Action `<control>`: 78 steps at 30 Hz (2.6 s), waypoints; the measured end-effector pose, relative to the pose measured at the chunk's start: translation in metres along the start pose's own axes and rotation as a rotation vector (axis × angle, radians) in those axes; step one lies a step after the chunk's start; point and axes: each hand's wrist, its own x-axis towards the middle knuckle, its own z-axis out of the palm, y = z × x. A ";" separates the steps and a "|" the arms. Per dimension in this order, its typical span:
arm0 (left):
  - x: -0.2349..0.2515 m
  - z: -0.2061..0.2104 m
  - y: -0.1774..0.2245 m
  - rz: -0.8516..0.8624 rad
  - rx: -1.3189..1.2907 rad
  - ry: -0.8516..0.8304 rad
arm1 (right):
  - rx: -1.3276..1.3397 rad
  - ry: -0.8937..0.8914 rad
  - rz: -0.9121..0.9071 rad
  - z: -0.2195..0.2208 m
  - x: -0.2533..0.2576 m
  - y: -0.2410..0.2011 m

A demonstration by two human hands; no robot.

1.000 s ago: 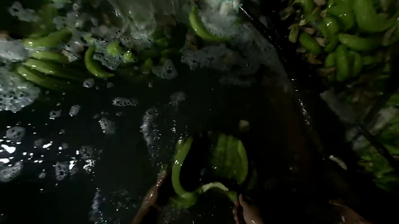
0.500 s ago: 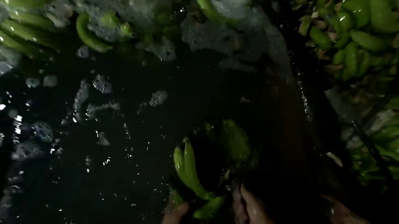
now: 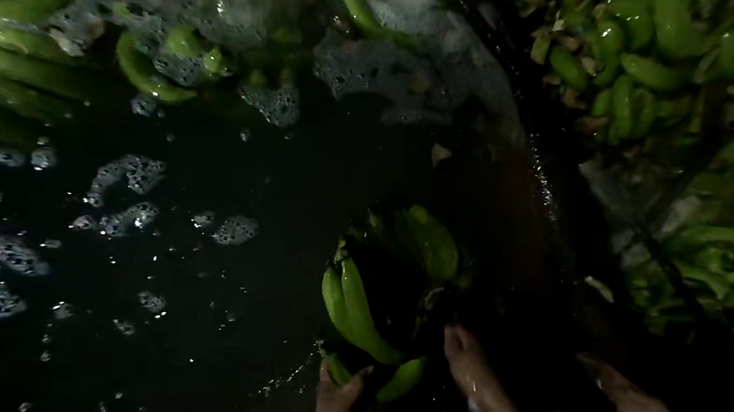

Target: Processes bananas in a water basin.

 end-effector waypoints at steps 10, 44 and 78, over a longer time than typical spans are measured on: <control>0.059 -0.067 0.018 0.160 0.024 0.178 | 0.091 0.291 -0.109 -0.093 -0.003 0.035; 0.085 -0.027 0.038 -0.045 0.504 0.020 | 0.106 0.205 -0.293 0.015 0.058 -0.083; 0.136 -0.084 0.139 0.070 1.007 -0.170 | 0.418 0.148 0.012 0.079 0.054 -0.021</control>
